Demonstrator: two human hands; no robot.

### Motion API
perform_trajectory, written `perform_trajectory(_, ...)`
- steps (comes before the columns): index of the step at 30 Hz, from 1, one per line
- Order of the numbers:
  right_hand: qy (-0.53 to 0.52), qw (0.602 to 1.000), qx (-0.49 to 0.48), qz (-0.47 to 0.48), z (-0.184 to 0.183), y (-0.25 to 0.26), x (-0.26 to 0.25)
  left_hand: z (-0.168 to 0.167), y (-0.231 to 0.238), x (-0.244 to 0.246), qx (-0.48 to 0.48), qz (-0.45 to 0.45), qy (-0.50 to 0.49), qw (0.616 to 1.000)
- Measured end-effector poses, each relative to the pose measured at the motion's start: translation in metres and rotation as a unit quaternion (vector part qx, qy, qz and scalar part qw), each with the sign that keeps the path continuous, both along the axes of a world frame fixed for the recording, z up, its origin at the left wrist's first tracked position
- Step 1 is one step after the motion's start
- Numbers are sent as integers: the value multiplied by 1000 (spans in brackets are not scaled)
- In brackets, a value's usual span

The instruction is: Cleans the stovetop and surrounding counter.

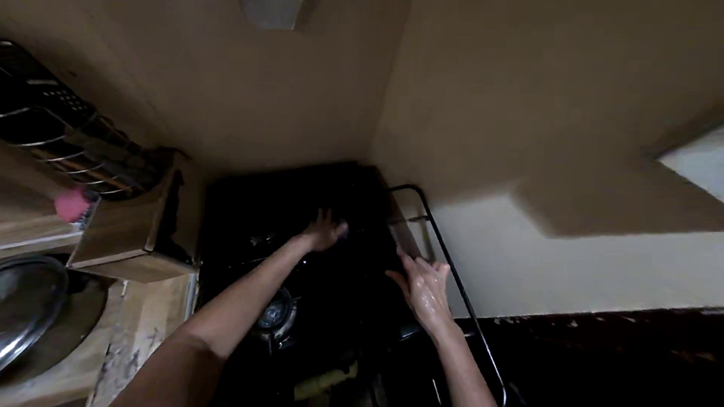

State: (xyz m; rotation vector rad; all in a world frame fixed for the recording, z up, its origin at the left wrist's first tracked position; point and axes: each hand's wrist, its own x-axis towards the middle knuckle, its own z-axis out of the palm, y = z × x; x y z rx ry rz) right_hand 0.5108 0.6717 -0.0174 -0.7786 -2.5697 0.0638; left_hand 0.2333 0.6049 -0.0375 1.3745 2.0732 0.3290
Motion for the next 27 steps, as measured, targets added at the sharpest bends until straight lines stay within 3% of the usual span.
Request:
perform_trajectory(3, -16, 1000, 3, -5, -7, -3, 12, -8, 2, 4, 14, -37, -17, 999)
perform_trajectory(8, -1, 1000, 5, -20, -4, -11, 16, -8, -28, 0, 160, 76, -134, 975)
perform_trajectory(12, -6, 999, 20, -31, 2, -14, 19, 26, -35, -20, 242, 170, -55, 954)
perform_trajectory(13, -9, 999, 28, -33, 4, -15, 19, 23, -32, -26, 241, 176, -19, 954)
perform_trajectory(15, -14, 998, 48, -34, 7, -17, 18, 9, -25, -32, 148, 140, 29, 979)
perform_trajectory(17, -15, 998, 60, -33, 11, -19, 18, -22, -18, -34, 24, 27, 52, 998)
perform_trajectory(20, -3, 998, 57, -28, 13, -19, 18, -44, -1, -43, -14, -98, 110, 989)
perform_trajectory(23, 2, 999, 40, -21, 18, -24, 20, -62, 25, -54, 42, -55, 183, 981)
perform_trajectory(27, 4, 999, 27, -19, 30, -33, 26, -80, 88, -43, 86, 113, 221, 965)
